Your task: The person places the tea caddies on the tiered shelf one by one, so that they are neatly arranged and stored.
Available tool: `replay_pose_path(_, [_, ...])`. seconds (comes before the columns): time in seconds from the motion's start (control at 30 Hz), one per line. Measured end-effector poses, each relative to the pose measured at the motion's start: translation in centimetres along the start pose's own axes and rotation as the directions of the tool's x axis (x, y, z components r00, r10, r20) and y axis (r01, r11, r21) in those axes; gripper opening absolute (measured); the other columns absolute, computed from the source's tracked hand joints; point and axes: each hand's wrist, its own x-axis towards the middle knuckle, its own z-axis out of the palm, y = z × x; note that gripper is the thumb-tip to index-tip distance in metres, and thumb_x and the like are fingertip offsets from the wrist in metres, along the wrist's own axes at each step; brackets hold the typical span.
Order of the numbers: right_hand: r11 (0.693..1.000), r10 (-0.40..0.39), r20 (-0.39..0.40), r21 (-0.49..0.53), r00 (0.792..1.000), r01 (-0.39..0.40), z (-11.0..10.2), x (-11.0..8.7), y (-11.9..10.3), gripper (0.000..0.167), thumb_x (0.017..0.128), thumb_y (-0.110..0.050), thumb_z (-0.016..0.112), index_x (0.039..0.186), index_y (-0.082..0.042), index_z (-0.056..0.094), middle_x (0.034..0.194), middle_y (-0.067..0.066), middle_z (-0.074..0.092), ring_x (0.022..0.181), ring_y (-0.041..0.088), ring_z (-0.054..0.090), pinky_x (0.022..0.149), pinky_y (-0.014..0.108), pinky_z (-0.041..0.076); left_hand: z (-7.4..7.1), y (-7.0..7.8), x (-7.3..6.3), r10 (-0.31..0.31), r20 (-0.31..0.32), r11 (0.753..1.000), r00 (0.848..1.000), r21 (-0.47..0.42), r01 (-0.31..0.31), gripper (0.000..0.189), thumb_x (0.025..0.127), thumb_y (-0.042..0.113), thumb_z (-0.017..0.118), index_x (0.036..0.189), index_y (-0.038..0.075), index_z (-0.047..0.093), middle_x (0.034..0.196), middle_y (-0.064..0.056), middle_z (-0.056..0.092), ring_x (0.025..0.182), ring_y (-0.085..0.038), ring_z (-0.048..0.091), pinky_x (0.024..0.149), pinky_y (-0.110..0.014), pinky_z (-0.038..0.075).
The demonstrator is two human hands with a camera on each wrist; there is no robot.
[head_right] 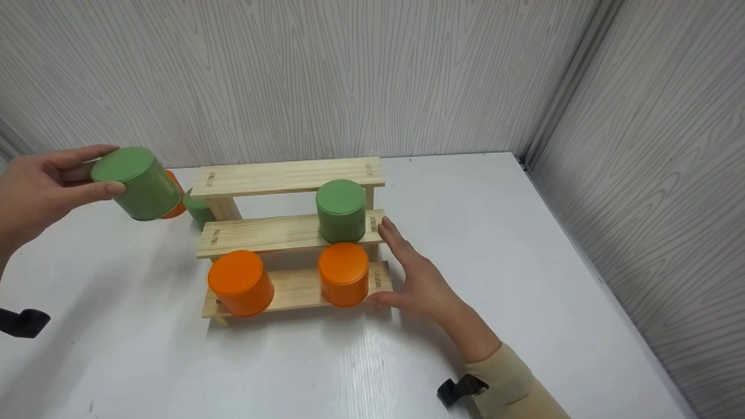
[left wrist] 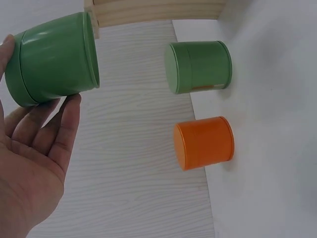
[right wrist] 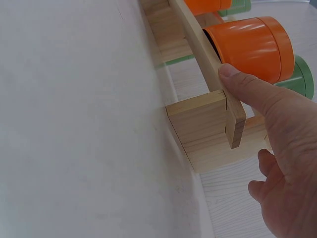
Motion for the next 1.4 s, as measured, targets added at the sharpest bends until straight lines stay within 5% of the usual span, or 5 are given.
replay_pose_path(0.23, [1.000, -0.012, -0.007, -0.008, 1.000, 0.011, -0.1, 0.1, 0.1, 0.125, 0.076, -0.043, 0.098, 0.172, -0.031, 0.019, 0.177, -0.011, 0.015, 0.161, 0.020, 0.021, 0.125, 0.056, 0.031, 1.4, 2.4, -0.3, 0.064, 0.046, 0.998, 0.997, 0.024, -0.066, 0.067, 0.090, 0.022, 0.090, 0.150, 0.014, 0.062, 0.132, -0.005, 0.074, 0.113, -0.004, 0.072, 0.089, -0.015, 0.057])
replay_pose_path(0.57, [1.000, -0.022, -0.020, -0.015, 1.000, 0.022, -0.2, 0.3, 0.4, 0.127, 0.074, -0.037, 0.100, 0.172, -0.029, 0.020, 0.177, -0.008, 0.016, 0.161, 0.022, 0.023, 0.124, 0.058, 0.031, 3.8, 4.5, -0.3, 0.164, 0.140, 0.987, 0.977, -0.025, -0.162, 0.065, 0.089, 0.015, 0.089, 0.148, 0.009, 0.063, 0.132, -0.007, 0.074, 0.112, -0.010, 0.073, 0.091, -0.020, 0.059])
replay_pose_path(0.93, [1.000, -0.004, -0.010, -0.013, 1.000, 0.003, -0.4, 0.1, 0.3, 0.127, 0.075, -0.036, 0.100, 0.172, -0.031, 0.019, 0.177, -0.011, 0.014, 0.161, 0.020, 0.021, 0.125, 0.057, 0.030, 6.6, 4.8, 0.7, 0.204, 0.203, 0.979, 0.958, -0.023, -0.204, 0.066, 0.087, 0.019, 0.091, 0.146, 0.009, 0.065, 0.129, -0.007, 0.075, 0.112, -0.014, 0.073, 0.093, -0.022, 0.059])
replay_pose_path(1.4, [0.999, -0.031, -0.029, -0.022, 0.999, 0.030, -0.3, 0.1, 0.5, 0.126, 0.075, -0.033, 0.100, 0.172, -0.027, 0.021, 0.177, -0.009, 0.015, 0.160, 0.022, 0.025, 0.125, 0.056, 0.032, 9.0, 4.3, 1.2, 0.180, 0.259, 0.983, 0.949, -0.066, -0.169, 0.075, 0.085, 0.025, 0.094, 0.150, 0.008, 0.061, 0.129, -0.006, 0.075, 0.114, -0.020, 0.073, 0.093, -0.024, 0.060])
